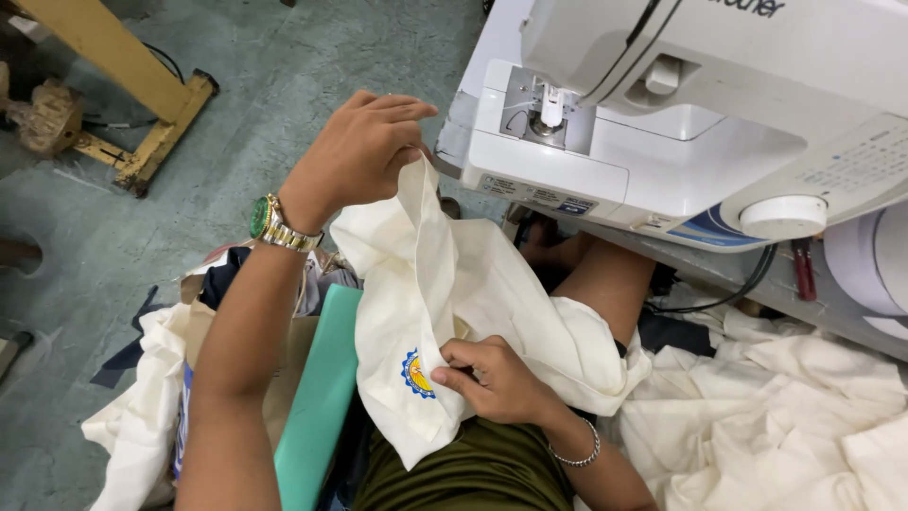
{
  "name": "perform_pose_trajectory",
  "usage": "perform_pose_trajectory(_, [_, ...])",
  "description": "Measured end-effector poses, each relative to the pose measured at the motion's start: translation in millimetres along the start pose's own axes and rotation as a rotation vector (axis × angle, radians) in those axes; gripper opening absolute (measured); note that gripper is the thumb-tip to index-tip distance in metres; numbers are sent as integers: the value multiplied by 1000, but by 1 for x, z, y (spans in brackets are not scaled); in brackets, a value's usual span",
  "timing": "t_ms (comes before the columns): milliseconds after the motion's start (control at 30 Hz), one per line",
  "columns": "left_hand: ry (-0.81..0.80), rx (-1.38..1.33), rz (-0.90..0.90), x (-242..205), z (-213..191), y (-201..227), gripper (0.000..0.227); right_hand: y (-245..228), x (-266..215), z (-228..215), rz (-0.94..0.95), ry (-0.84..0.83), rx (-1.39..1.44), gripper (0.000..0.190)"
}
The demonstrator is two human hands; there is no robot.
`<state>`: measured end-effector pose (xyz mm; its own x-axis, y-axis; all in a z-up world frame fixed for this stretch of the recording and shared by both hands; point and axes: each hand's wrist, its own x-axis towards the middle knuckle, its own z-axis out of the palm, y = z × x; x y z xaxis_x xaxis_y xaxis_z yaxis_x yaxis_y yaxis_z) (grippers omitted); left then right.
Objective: Trimming loose threads from a white garment using thread snips at a sewing workstation.
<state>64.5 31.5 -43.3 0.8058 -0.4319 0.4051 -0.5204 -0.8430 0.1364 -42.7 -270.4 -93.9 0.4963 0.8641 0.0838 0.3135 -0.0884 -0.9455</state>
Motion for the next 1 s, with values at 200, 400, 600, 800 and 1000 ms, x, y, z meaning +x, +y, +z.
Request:
perform_pose_trajectory(200, [206,-99,-13,-11,-13,0,19,15,-11,-1,36,30,44,37])
perform_pose_trajectory(400, [267,-311,-115,2,-35,31,13,27,-23,-9,116,125,51,33])
perform_pose_trajectory(600, [66,-530,16,48,-11,19,32,27,-20,-10,96,155,41,37])
perform_pose_trajectory(800, [-22,-728,2,113,37,-32,31,32,3,-27,53,285,84,26])
perform_pose_trajectory(1000, [32,-503,-176,153,68,-77,11,29,27,-48,100,499,258,31])
